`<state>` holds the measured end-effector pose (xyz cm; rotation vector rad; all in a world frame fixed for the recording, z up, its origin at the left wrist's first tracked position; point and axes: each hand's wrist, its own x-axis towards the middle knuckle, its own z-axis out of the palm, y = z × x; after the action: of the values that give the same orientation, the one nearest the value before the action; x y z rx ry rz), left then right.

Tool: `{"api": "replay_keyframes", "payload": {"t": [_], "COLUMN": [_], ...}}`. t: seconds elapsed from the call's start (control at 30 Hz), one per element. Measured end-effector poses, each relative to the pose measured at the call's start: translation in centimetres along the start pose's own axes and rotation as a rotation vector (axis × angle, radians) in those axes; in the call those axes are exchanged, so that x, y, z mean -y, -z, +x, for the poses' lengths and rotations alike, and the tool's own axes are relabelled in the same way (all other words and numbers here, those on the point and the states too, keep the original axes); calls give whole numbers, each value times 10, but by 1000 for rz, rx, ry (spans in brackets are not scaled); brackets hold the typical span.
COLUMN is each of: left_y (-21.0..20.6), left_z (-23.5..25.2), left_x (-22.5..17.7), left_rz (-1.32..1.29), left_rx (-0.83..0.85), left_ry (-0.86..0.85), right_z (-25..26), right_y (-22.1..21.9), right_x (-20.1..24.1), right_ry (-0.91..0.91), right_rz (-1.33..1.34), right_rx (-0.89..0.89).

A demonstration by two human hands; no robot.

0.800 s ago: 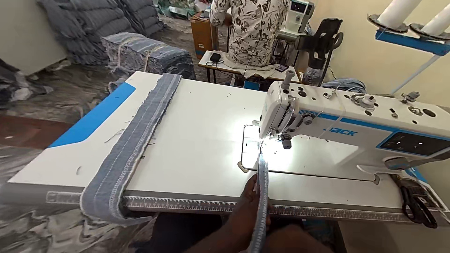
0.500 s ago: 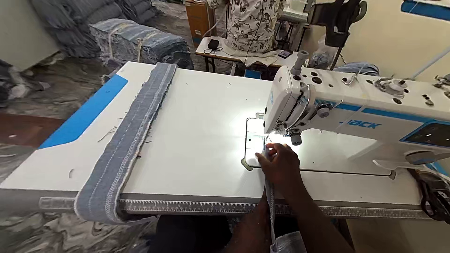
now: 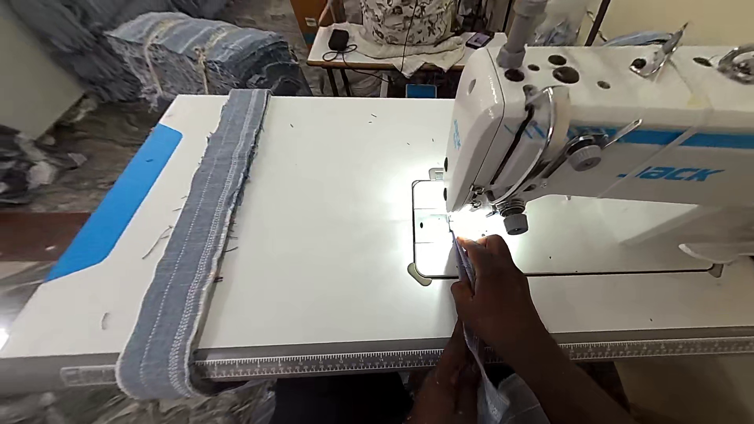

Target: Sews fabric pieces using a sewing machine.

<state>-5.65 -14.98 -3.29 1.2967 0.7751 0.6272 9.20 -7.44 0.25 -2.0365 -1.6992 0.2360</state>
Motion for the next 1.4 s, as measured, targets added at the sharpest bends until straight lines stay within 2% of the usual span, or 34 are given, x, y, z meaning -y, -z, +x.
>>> {"api": "replay_keyframes", "payload": {"t": [0.13,0.2,0.73,0.87,1.4], "left_y": [3,1,-5,-1,0], "left_z": [-2,-4,-4,-5,-1], "left_x": [-3,-3,3,6,5], "left_rz": [10,15,10,63,33], "left_rx": [32,-10,-41,1,-16], "left_ry": [43,60,-1,-6,52], "right_z": [0,-2,-5,-7,-6], "right_y": [2,3,2,2,1], "right_x": [0,2,0,-1,-1], "right_ry": [-22,-29,6,13,7], "right_rz": [-3,-11,-10,1,14], "right_rx": [4,7,2,-6,-11]}}
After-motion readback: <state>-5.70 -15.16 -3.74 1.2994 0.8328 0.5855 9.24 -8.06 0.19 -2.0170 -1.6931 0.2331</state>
